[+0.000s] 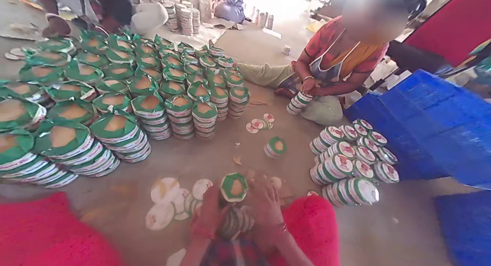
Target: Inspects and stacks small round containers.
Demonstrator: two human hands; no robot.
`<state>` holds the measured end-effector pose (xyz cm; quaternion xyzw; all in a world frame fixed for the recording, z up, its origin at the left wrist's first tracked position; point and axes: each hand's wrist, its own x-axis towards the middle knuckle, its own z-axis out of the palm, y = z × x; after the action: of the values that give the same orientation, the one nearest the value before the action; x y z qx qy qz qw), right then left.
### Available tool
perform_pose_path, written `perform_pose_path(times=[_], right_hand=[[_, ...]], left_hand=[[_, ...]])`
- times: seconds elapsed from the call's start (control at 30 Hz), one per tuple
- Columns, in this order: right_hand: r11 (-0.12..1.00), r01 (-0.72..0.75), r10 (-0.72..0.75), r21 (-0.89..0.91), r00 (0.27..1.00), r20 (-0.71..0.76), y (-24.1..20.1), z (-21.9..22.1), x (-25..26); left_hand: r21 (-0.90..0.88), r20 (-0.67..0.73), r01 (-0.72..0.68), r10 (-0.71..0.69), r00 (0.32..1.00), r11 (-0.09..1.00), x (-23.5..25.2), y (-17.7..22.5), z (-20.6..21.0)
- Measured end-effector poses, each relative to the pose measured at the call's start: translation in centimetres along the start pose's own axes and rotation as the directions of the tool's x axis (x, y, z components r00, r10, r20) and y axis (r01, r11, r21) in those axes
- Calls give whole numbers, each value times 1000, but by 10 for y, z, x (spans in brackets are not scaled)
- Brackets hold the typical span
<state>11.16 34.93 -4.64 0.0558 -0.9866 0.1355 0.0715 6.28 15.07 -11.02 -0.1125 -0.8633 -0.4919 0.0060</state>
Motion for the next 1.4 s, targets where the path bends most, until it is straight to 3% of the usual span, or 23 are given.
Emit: perform_pose_path(times=[0.23,0.37,0.47,0.57,0.6,0.7,0.77,0.83,0.9,1.07,1.2,1.4], right_hand=[[999,-39,39,-17,999,-27,-13,-1,37],[993,-97,102,-63,991,90,-12,2,52],[992,-53,58,-111,997,44,-15,6,55],[993,-80,101,-92,962,253,-28,2,61],[992,-80,102,-93,959,264,-30,0,65],[998,-24,13,54,983,183,-29,0,67],[978,4,-13,209,999,39,-24,2,63],[953,-7,39,304,994,-100,-18,6,58],[925,-25,96,380,981,-170,-17,6,51],[886,-72,171,459,969,-178,-19,8,35],[865,-56,184,498,960,-211,-21,12,24],[839,35,152,542,943,-296,-30,16,21]], left_hand=[[-21,13,6,-5,1000,1000,1,-3,0],[-47,36,37,-36,999,998,1,2,-3],[-29,66,84,-82,994,996,0,7,-7],[-44,123,150,-143,982,988,1,10,-10],[-41,133,151,-145,980,988,2,11,-10],[-9,218,111,-107,970,994,6,9,-25],[34,166,82,-87,982,996,10,-2,-46],[142,73,157,-168,983,977,15,-20,-65],[252,95,234,-265,959,939,23,-34,-76],[477,255,168,-319,913,863,37,-34,-65],[516,306,108,-301,903,850,43,-26,-72],[494,294,-36,-128,947,869,37,-44,-72]])
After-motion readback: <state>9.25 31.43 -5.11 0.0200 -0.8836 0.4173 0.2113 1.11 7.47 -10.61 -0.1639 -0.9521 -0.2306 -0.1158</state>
